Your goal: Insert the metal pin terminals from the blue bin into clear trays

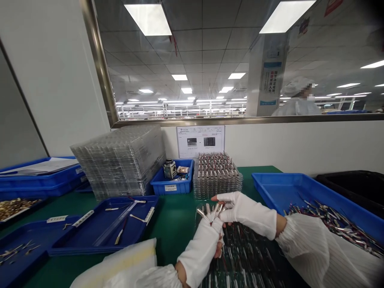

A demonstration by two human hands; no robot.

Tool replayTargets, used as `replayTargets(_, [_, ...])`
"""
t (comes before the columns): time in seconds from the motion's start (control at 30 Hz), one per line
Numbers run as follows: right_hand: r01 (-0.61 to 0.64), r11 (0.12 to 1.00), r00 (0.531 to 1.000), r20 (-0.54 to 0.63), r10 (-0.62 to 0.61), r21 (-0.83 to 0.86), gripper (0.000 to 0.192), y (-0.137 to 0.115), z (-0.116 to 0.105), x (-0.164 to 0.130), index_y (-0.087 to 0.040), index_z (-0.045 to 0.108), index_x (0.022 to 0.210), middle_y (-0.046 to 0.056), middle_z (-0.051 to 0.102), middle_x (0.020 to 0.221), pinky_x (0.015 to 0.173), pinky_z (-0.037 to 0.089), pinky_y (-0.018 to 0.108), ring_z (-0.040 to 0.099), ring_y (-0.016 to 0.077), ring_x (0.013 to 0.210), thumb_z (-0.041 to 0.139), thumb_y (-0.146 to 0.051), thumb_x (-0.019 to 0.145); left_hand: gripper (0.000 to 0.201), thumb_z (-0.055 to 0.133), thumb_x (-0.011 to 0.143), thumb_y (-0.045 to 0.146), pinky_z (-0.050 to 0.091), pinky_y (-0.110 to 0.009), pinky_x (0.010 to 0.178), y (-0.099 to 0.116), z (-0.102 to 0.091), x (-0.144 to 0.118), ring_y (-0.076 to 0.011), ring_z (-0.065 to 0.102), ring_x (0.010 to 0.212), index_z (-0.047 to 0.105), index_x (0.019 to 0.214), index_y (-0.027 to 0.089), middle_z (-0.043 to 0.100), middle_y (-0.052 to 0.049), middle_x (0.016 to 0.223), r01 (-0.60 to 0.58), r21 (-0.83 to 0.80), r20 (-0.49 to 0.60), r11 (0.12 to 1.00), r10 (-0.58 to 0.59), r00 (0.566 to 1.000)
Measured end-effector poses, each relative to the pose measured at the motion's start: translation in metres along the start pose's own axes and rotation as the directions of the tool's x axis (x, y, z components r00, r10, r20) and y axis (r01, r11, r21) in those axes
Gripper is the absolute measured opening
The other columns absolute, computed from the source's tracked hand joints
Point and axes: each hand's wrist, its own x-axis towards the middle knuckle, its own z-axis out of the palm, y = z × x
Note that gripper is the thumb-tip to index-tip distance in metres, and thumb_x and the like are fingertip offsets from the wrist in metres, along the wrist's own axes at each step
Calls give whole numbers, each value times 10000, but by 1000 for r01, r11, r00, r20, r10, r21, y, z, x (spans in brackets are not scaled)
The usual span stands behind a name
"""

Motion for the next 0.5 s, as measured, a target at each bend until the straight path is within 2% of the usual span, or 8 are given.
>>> replayTargets(0.1, [12, 989, 998, -62, -22, -149, 295, -1, 6, 0, -132, 574, 832, -10, 543, 644, 462, 386, 177, 449, 61, 491, 519, -70, 549, 377, 436, 636, 556, 215, -142, 256, 3, -2, -7, -20, 254, 268, 362, 717, 195, 335, 101, 420, 10, 29, -21, 1000, -10, 1000])
replayTargets(0.17, [-3, 982, 997, -75, -11, -189, 216, 0, 8, 1, -134, 577, 740, -18, 529, 599, 414, 366, 169, 432, 52, 433, 487, -76, 553, 383, 431, 645, 552, 224, -139, 281, 5, -3, -11, -21, 277, 305, 371, 757, 191, 359, 88, 453, 12, 50, -15, 999, -11, 1000])
replayTargets(0.27, [-37, 981, 995, -96, 19, -192, 178, 2, 8, 2, -149, 554, 736, -23, 529, 584, 367, 332, 164, 445, 56, 389, 495, -117, 570, 408, 402, 649, 569, 219, -150, 289, 5, -4, -11, -31, 263, 315, 392, 804, 193, 336, 87, 449, 9, 86, 3, 996, -9, 1000])
replayTargets(0.37, [-6, 987, 996, -89, -9, -162, 124, 3, 5, 2, -150, 543, 727, -28, 513, 562, 368, 311, 164, 459, 61, 390, 500, -172, 614, 403, 410, 652, 553, 222, -167, 304, 6, -8, -11, -41, 259, 316, 412, 842, 197, 329, 86, 450, 11, 64, -16, 998, -10, 1000])
replayTargets(0.5, [21, 992, 991, -128, -36, -122, 101, 6, 3, 5, -145, 540, 697, -22, 519, 580, 375, 301, 172, 402, 40, 367, 521, -213, 625, 424, 465, 651, 483, 263, -189, 382, 15, -12, -15, -68, 339, 375, 450, 951, 182, 391, 61, 463, -79, 57, -63, 995, 83, 995])
